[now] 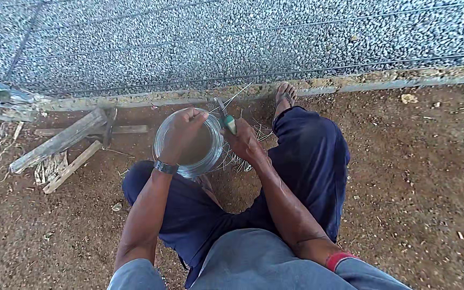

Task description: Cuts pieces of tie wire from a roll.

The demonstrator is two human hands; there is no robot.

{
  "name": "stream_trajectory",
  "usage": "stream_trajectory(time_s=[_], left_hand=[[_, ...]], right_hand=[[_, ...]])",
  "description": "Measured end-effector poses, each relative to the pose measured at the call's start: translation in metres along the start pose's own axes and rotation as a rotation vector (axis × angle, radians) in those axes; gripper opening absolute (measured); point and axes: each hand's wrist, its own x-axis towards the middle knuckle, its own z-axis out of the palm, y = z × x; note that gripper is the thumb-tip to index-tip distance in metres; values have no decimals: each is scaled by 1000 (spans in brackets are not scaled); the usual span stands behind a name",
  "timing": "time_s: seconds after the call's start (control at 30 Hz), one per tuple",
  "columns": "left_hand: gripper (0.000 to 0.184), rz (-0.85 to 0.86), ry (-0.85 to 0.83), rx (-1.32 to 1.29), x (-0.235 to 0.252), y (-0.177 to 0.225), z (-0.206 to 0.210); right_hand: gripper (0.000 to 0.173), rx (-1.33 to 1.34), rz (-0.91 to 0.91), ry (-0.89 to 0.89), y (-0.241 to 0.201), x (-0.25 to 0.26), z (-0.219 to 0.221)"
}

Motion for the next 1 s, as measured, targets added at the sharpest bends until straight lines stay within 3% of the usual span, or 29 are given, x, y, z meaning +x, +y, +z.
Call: stream_trajectory(time_s=[0.1, 0.27, 0.37, 0.53, 0.7, 1.0], left_hand=[[34, -22, -19, 8, 21, -5, 5], [34, -44, -29, 27, -23, 17, -2], [38, -50, -53, 108, -2, 12, 1], [38, -3, -136, 148, 25, -4, -20], [31, 107, -172, 89, 23, -16, -48], [25, 123, -233, 52, 23, -20, -33]], right_hand=[[37, -18, -5, 24, -1, 2, 2], [39, -70, 17, 37, 1, 4, 1], [38, -46, 90, 36, 0, 7, 2], [51, 269, 145, 31, 21, 17, -8], [44, 633, 139, -99, 34, 17, -21], [40, 658, 314, -52, 49, 19, 2]])
